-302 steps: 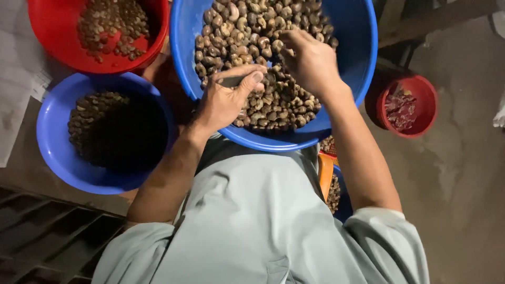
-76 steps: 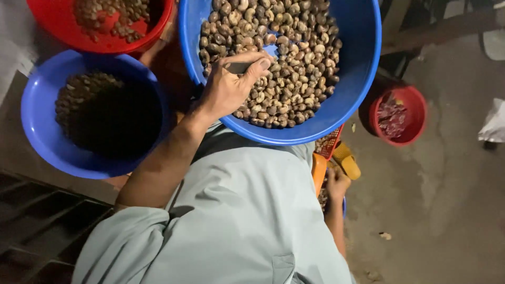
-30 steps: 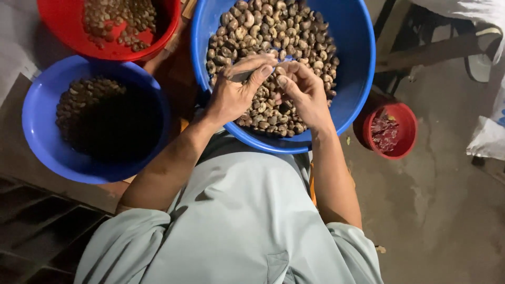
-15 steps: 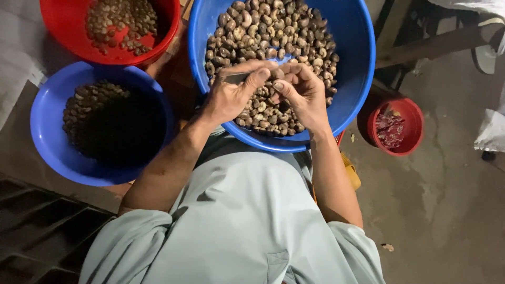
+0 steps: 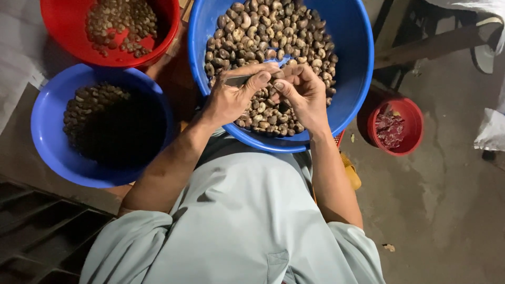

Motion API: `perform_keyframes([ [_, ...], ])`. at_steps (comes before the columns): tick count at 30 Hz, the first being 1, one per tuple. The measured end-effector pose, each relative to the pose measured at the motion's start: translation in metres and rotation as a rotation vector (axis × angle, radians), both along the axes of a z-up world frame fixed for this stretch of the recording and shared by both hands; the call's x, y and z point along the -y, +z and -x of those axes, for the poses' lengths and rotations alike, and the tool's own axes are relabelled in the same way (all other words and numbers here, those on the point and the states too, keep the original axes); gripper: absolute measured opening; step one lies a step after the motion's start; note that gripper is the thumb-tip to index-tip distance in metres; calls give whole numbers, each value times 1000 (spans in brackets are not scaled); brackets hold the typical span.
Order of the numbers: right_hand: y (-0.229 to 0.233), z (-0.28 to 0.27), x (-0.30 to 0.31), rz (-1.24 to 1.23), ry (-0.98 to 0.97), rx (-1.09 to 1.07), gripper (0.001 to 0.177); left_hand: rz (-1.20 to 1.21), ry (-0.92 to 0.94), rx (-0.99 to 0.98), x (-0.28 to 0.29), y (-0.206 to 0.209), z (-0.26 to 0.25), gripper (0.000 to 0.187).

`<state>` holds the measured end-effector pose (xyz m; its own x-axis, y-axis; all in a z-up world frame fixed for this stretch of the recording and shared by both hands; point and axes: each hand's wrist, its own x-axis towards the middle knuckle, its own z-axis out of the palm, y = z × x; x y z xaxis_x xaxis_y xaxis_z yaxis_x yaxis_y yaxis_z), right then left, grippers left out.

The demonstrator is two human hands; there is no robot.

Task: Manually peeling the skins off cashew nuts using a small specialized tool in a processing facility.

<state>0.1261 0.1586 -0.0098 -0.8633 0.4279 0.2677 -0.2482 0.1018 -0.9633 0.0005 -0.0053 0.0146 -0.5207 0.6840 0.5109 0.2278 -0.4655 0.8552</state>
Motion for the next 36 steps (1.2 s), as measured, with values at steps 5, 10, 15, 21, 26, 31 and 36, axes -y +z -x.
perform_keyframes([
  [5,-1,1,-2,1,9,-2,14,32,16,-52,-2,-2,2,23],
  [10,8,3,4,17,28,3,20,6,-32,31,3,-1,2,29],
  [15,8,1,1,53,49,18,26,8,-36,-5,-3,-7,1,27],
  [21,8,-1,1,161,83,15,34,-27,-31,-71,-1,2,-1,24],
  [26,5,-3,-3,176,103,15,36,-23,-17,-77,-6,-8,1,23],
  [31,10,-1,-1,151,102,-6,40,-48,-34,-62,-3,-4,3,22],
  [36,5,-1,-2,133,105,-4,40,-23,-58,-46,-4,-8,5,25],
])
